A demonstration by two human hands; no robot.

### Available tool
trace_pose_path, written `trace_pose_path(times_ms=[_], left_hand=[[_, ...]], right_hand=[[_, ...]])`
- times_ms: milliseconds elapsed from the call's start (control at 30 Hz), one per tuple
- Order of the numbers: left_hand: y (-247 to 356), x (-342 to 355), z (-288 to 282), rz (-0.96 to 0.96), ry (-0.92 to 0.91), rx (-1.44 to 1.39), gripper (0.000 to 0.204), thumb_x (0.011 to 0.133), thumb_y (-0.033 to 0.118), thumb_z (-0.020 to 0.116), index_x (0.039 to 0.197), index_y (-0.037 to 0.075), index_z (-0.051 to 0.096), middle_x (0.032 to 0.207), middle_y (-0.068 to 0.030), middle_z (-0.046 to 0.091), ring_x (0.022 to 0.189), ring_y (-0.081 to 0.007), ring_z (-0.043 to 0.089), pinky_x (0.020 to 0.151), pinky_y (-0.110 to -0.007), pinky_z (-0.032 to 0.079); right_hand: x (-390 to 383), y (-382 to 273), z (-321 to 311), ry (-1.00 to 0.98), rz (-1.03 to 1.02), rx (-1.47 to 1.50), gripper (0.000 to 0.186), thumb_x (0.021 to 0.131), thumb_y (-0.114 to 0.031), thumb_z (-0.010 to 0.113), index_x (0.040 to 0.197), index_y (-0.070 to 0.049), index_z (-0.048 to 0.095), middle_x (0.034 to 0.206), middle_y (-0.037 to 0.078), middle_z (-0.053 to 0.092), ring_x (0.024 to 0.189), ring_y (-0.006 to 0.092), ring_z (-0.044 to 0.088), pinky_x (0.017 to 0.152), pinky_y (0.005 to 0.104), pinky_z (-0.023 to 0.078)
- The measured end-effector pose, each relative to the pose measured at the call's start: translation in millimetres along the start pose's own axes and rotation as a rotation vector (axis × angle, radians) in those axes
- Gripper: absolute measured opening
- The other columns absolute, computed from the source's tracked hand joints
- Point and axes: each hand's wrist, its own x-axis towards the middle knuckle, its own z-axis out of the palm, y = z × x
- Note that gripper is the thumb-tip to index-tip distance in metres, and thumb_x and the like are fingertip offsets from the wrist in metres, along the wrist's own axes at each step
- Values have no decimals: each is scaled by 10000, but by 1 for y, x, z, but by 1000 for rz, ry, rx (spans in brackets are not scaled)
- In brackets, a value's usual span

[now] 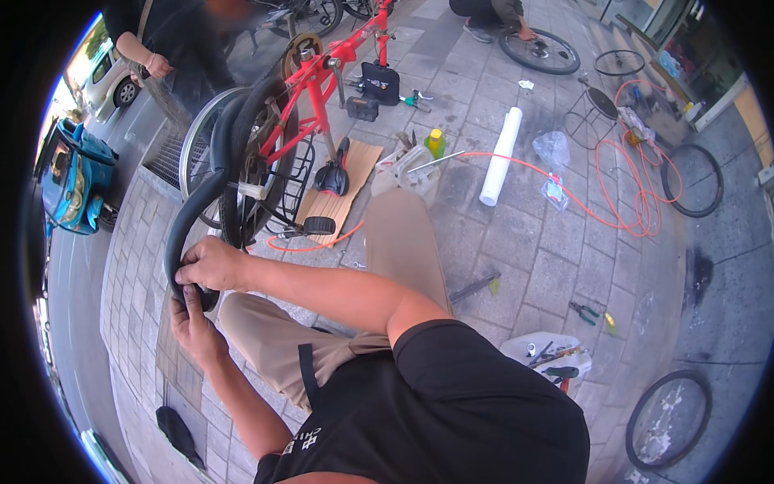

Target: The person applies glue to a patch and affixes it to a bicycle inner tube. They then use a hand pump to inflate the tube and check for leaks.

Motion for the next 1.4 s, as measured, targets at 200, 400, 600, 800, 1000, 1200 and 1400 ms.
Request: trace_pose_path(times_ms=[200,400,600,800,1000,1200,1400], left_hand=[[-4,2,-10,140,-19,184,300,1093,242,667,1140,-54,677,982,-65,712,896,-115,656,782,-284,547],[1,0,-7,223,-33,236,306,1091,211,667,1224,-65,666,1034,-85,717,916,-123,671,814,-294,564],[3,-4,-5,260,-36,303,262,1100,209,647,1168,-41,683,1041,-85,735,914,-123,675,810,-281,558],[-7,14,-3,254,-38,288,175,1086,170,649,1094,-3,681,951,-42,701,846,-102,634,752,-270,535],[1,12,3,139,-26,167,303,984,187,775,1179,-31,692,1003,-95,762,903,-156,692,832,-335,559],[-5,9,-5,-73,-41,-146,277,1065,216,704,1118,-56,699,902,-36,705,808,-92,613,730,-273,533],[1,6,0,-62,-77,-298,252,1067,199,695,1109,-49,704,959,-58,740,866,-109,662,768,-276,543]], right_hand=[[-3,1,16,50,117,297,169,962,-88,712,1003,55,791,879,69,742,756,134,659,688,304,525],[-8,-2,24,82,167,418,177,976,-88,676,953,61,769,895,83,737,791,144,662,712,320,530],[-15,-9,25,107,144,351,218,986,-115,655,964,80,751,857,86,717,749,137,643,663,315,499],[5,1,17,135,75,241,190,960,-150,704,932,23,777,811,58,724,713,141,671,643,319,531],[11,-22,-1,89,117,14,148,948,-153,726,1001,-29,787,827,47,728,721,161,687,659,313,534],[13,-17,-11,-129,161,86,223,1003,-226,722,988,-11,780,745,-5,635,639,88,546,602,264,421],[4,-8,-14,-153,150,174,230,1009,-234,737,1029,-10,784,805,-2,667,707,89,568,659,249,432]])
